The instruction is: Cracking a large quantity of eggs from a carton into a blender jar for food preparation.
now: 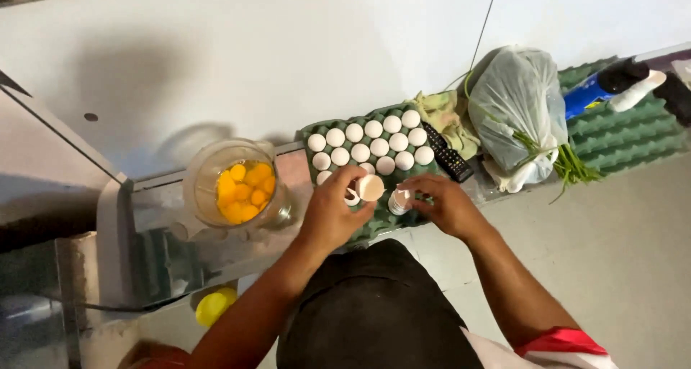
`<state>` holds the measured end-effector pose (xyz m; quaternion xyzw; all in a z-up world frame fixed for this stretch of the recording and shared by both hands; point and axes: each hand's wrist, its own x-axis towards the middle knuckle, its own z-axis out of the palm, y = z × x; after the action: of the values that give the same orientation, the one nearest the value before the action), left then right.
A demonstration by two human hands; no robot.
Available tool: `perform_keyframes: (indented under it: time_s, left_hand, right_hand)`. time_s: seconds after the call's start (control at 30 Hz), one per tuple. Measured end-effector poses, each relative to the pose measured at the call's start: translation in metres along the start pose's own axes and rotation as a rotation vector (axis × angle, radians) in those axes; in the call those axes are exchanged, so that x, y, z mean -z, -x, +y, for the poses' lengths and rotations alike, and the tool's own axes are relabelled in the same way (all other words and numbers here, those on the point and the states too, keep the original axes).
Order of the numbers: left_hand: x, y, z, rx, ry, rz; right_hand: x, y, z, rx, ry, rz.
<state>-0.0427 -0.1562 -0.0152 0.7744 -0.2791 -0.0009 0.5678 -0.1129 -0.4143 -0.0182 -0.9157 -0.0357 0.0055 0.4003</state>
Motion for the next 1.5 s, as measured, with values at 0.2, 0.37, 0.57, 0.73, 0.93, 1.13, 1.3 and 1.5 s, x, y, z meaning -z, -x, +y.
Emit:
perform_keyframes:
  time_s: [0.2,0.37,0.57,0.73,0.93,1.13,1.3,1.5]
  left_hand:
    - [-0.036,-0.008,0.003,0.100,-0.010,-0.141]
    - [-0.049,-0.005,-0.014,0.193,0.007,-0.171]
    - [-0.055,0.004,-0.022,0.231,0.017,-0.143]
    - [-0.055,0.006,-0.008,0.238,0.033,-0.167]
    - [-0.067,0.012,-0.020,0.206,0.034,-0.119]
    - [-0.065,0.012,-0.016,0.230,0.048,-0.142]
    - [-0.070,0.020,-0.015,0.199,0.028,-0.152]
    - [-0.078,0.011,-0.024,0.115,-0.020,-0.154]
  right_hand:
    - [-0.010,0.010,0.013,-0.045,-0.043,0.041]
    - [-0.012,0.006,0.019,0.026,-0.026,0.040]
    - [0.002,0.001,0.009,-0.131,-0.015,-0.066]
    - [0.000,0.001,0.012,-0.103,-0.042,-0.035]
    - [-0.001,0.000,0.020,-0.021,-0.116,-0.040]
    - [-0.001,-0.003,0.017,-0.084,-0.121,-0.040]
    - [-0.011,0.007,0.036,-0.131,-0.114,-0.040]
    - [-0.010,-0.006,0.069,0.130,-0.010,-0.012]
